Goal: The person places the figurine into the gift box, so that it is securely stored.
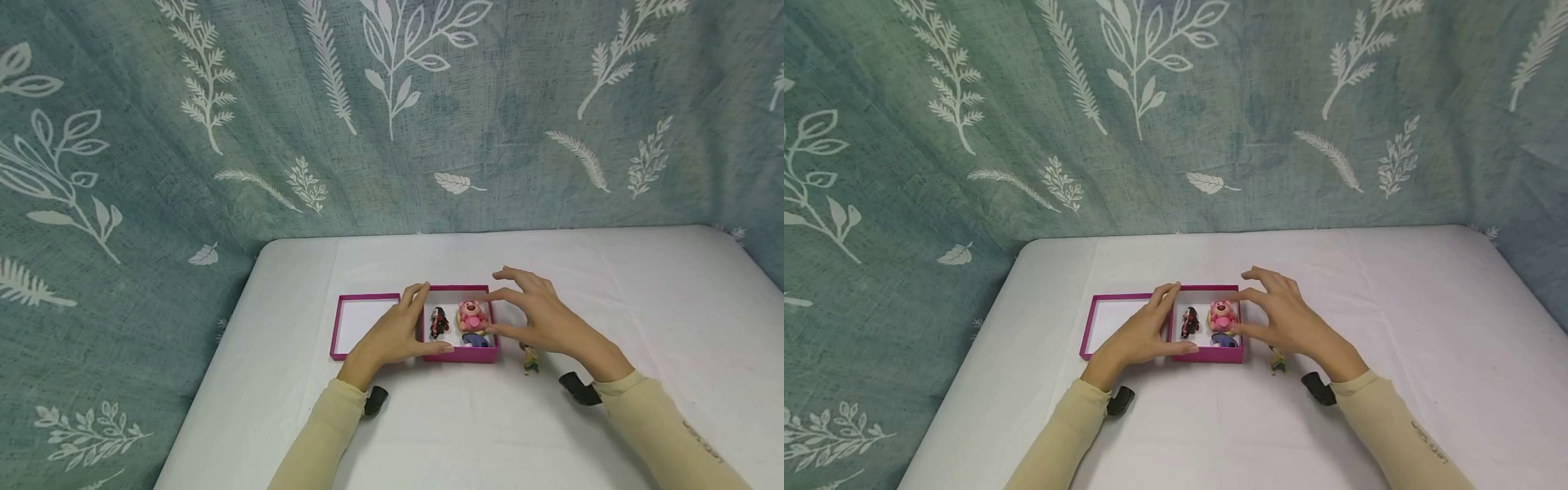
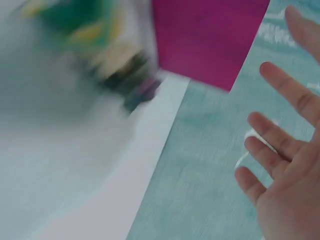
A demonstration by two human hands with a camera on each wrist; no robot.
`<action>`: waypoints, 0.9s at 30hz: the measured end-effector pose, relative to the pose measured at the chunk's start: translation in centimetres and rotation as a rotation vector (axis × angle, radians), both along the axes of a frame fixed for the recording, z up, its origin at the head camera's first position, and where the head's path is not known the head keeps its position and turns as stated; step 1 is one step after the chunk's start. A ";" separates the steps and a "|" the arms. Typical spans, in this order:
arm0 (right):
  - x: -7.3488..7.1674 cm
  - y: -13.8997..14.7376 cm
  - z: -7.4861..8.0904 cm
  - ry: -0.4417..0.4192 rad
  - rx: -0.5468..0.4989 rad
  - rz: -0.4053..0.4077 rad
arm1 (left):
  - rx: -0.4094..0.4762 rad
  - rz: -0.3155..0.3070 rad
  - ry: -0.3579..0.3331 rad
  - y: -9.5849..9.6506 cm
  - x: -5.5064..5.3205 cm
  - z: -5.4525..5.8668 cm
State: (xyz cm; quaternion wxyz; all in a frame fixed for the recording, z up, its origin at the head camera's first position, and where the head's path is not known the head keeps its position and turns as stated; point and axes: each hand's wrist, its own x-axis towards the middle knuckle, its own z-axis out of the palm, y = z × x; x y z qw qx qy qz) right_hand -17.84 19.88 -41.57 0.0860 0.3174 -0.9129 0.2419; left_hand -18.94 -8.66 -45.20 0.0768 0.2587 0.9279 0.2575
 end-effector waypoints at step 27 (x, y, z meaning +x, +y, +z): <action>3.1 6.8 -4.0 -0.188 0.052 -0.053 | 0.008 0.007 -0.011 0.2 0.0 0.1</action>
